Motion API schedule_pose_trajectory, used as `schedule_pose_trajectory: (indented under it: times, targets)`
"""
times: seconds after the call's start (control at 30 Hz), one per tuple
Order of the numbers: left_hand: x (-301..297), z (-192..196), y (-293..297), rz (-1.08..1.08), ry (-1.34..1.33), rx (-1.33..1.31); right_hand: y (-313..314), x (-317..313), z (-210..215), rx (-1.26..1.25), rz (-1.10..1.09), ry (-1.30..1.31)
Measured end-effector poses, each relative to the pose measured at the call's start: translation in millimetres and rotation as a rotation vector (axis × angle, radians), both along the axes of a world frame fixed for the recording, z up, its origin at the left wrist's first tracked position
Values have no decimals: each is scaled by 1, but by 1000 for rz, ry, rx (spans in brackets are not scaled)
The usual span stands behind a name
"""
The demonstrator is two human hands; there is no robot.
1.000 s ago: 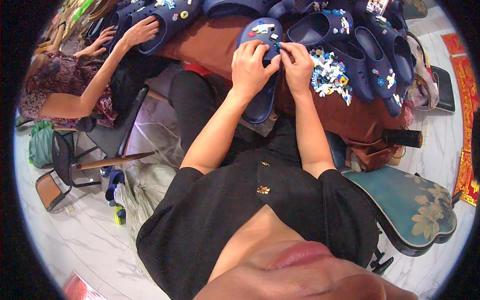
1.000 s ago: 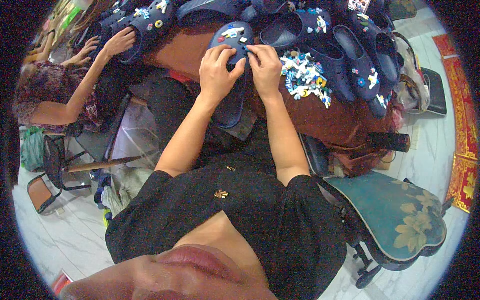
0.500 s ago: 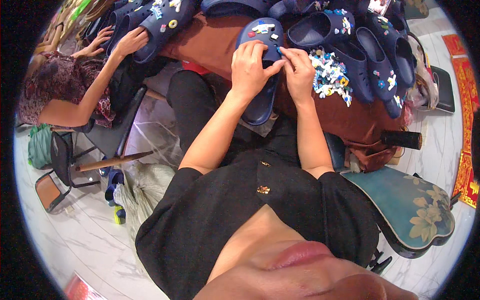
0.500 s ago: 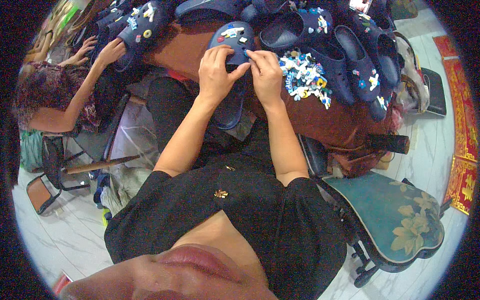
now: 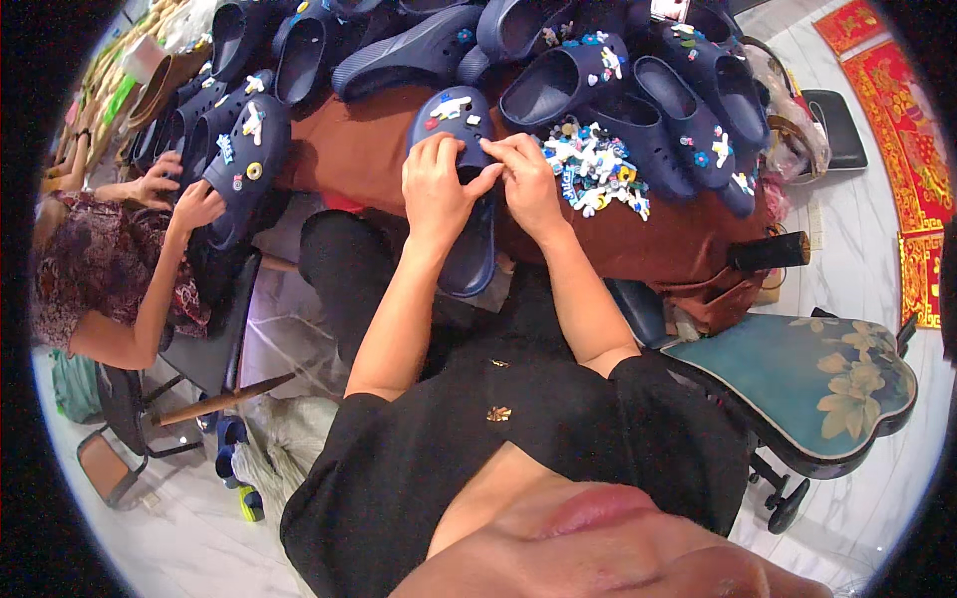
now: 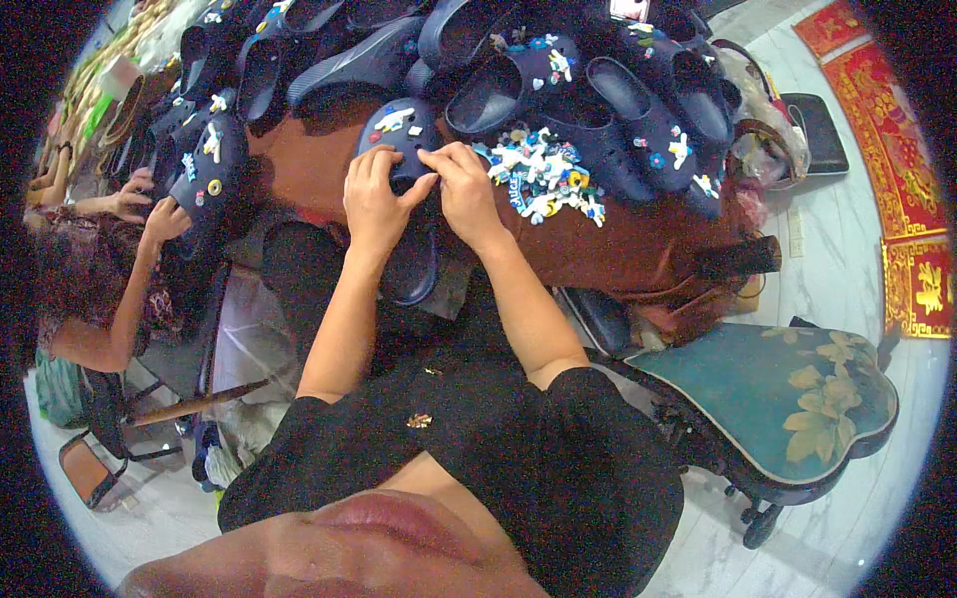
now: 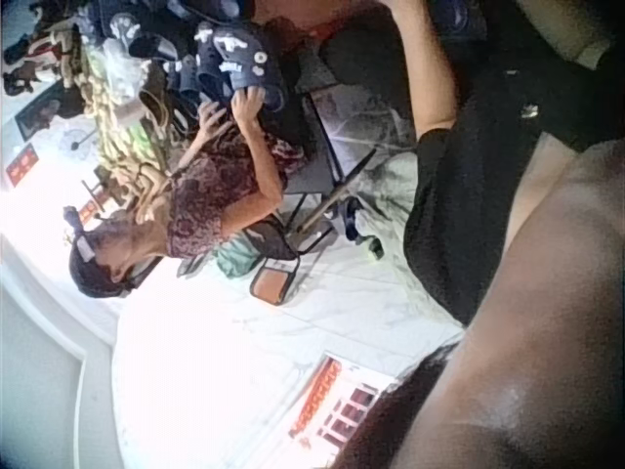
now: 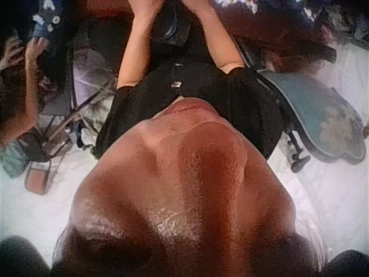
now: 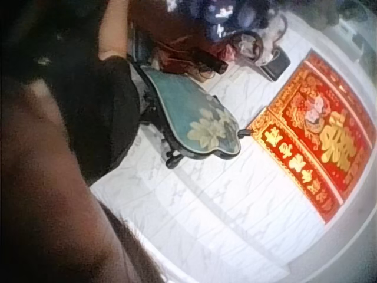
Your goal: Attach decorative charms and pieces to blue clogs.
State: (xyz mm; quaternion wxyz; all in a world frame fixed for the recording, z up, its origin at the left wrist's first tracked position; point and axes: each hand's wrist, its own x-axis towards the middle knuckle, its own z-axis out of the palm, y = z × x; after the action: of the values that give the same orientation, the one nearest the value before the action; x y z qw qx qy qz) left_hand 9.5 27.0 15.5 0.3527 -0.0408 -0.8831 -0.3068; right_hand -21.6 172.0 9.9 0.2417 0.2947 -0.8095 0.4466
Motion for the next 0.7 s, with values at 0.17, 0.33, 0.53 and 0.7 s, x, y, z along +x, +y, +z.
schedule_pose_trajectory:
  times: [0.17,0.33,0.53,0.7]
  targets:
    - [1,1,0,9,-5,6,0,-2,3,-11,33,-67]
    - [1,2,0,7,3,7,0,-2,3,-10,49,-57]
    - [0,0,0,7,11,1,1,-2,3,-3,57,-64]
    - [0,1,0,26,-3,-19,1,-2,0,39,34,-25]
